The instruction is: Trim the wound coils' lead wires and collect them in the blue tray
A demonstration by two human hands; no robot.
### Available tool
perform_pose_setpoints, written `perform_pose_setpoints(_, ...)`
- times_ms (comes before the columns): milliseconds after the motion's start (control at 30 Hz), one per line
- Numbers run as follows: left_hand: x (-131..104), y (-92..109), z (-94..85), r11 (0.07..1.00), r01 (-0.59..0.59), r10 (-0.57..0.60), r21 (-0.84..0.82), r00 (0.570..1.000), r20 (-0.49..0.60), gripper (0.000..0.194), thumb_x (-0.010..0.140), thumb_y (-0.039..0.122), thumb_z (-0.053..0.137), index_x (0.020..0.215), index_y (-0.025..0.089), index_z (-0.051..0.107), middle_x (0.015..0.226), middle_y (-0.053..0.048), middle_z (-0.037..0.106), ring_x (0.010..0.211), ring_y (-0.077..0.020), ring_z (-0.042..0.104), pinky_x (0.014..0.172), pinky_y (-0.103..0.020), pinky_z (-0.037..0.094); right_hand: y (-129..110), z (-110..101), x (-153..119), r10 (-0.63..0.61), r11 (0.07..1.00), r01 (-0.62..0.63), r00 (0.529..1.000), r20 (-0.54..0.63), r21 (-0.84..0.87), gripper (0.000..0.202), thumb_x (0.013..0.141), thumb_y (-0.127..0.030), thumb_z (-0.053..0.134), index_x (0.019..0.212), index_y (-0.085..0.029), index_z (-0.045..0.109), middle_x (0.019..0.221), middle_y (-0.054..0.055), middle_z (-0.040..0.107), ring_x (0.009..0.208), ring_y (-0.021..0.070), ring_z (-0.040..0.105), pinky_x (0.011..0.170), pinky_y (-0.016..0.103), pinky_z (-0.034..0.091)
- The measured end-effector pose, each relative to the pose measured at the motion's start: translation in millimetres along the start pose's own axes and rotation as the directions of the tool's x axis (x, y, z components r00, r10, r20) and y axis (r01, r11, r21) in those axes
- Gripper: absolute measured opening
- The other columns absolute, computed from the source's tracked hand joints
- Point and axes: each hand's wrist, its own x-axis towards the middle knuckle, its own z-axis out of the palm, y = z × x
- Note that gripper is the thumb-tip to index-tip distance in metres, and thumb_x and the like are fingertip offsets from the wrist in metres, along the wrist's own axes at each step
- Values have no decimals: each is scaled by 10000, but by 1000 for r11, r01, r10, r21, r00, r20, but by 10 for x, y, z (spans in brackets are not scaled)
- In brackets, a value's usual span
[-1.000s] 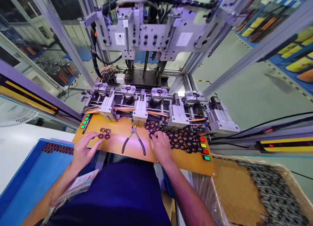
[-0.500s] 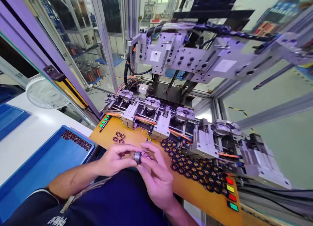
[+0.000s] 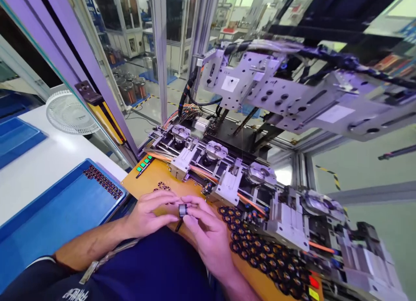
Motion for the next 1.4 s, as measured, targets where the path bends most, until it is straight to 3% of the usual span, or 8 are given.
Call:
perform_pose_setpoints(100,-217,-390,-97,972,188,-166,139,974,-154,390,819,346,700,1172,187,647,1072,-110,724,973,-221,688,882,-365,569,-56,-226,345,0,991,12,996,89,-133,141,890,-302,629,876,-234,752,994,72,725,917,200,703,800,301,591)
perform_pose_setpoints(267,-519,-979,-83,904,381,-306,193,893,-331,347,918,321,554,1224,161,585,1137,-147,686,1075,-258,653,960,-455,521,-101,-506,1343,-199,847,278,956,213,-454,177,893,-311,602,840,-188,718,1026,87,719,912,212,693,797,336,576)
perform_pose_setpoints(433,-526,-1167,81,880,438,-372,182,876,-307,459,909,324,561,1331,157,494,1304,-171,609,1204,-285,593,1032,-495,474,281,-388,2414,-285,741,397,916,281,-542,152,880,-243,593,816,-149,693,1046,116,683,938,225,652,886,418,521)
perform_pose_setpoints(533,-509,-1183,100,890,428,-386,159,891,-240,473,919,307,543,1363,169,456,1309,-159,615,1160,-255,628,979,-437,525,577,-267,2758,-278,691,448,889,363,-567,165,908,-278,601,865,-132,665,1034,83,670,926,189,639,869,402,523)
perform_pose_setpoints(633,-528,-1209,82,900,414,-387,138,903,-189,473,923,296,534,1369,174,434,1285,-153,629,1138,-240,638,951,-407,541,771,-209,2855,-264,660,479,869,419,-578,186,924,-308,602,924,-127,643,1051,61,655,943,170,626,868,384,523)
perform_pose_setpoints(800,-581,-1284,87,900,416,-392,127,903,-177,505,914,294,544,1381,178,392,1312,-167,588,1145,-254,615,950,-429,525,846,-220,2836,-224,632,477,867,445,-611,133,876,-152,568,894,-134,698,1041,90,660,937,195,630,875,375,521)
perform_pose_setpoints(1200,-584,-1338,98,905,386,-360,179,919,-161,546,874,276,597,1380,191,409,1319,-159,575,1208,-280,569,1002,-460,490,591,-71,2848,-23,461,371,913,407,-806,238,859,-147,496,836,-112,730,996,130,649,896,243,592,794,339,492)
perform_pose_setpoints(1400,-579,-1332,95,900,389,-360,199,918,-166,541,869,276,605,1371,182,426,1310,-162,582,1203,-281,574,990,-454,500,512,-17,2824,13,392,370,913,408,-842,257,865,-153,464,809,-117,713,1007,147,644,870,249,568,737,333,480)
